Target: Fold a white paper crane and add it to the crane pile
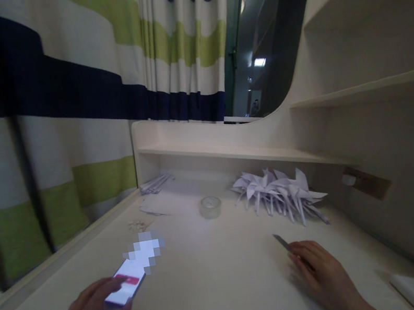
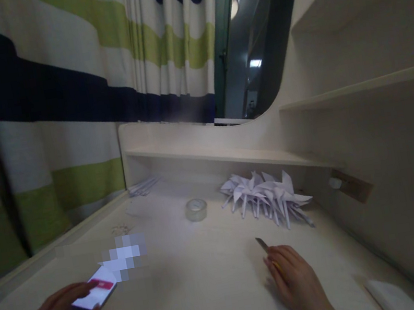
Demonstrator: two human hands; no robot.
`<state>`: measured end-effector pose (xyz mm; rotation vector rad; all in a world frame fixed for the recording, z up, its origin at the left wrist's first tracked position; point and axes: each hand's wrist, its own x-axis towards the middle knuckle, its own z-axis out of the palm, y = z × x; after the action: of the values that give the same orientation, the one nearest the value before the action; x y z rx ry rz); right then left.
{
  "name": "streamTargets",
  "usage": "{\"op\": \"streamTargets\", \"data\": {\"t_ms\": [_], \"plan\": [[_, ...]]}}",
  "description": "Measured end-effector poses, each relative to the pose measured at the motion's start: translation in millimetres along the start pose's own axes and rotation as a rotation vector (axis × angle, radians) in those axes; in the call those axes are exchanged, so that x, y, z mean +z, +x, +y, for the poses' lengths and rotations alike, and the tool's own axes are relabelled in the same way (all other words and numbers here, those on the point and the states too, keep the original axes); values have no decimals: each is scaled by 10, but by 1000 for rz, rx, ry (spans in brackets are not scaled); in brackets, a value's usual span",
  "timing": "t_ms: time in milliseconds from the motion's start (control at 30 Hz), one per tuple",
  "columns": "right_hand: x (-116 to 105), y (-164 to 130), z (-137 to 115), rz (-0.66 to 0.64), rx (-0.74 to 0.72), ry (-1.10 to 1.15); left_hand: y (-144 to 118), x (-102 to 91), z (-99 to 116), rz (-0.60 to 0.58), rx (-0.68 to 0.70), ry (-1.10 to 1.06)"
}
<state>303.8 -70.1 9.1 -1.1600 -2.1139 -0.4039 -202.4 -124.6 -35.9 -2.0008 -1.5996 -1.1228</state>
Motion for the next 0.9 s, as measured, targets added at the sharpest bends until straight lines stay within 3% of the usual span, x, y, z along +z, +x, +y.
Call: {"op": "streamTargets", "data": {"t_ms": [167,300,500,900], "plan": [[304,316,-314,-32,-56,126,14,10,69,-6,-21,18],[474,288,-478,21,-84,206,28,6,114,-75,-30,46],[455,154,-560,-38,-227,258,13,-36,136,-122,-29,49],[496,150,-536,-92,-194,287,78,-95,222,-186,-49,80]]}}
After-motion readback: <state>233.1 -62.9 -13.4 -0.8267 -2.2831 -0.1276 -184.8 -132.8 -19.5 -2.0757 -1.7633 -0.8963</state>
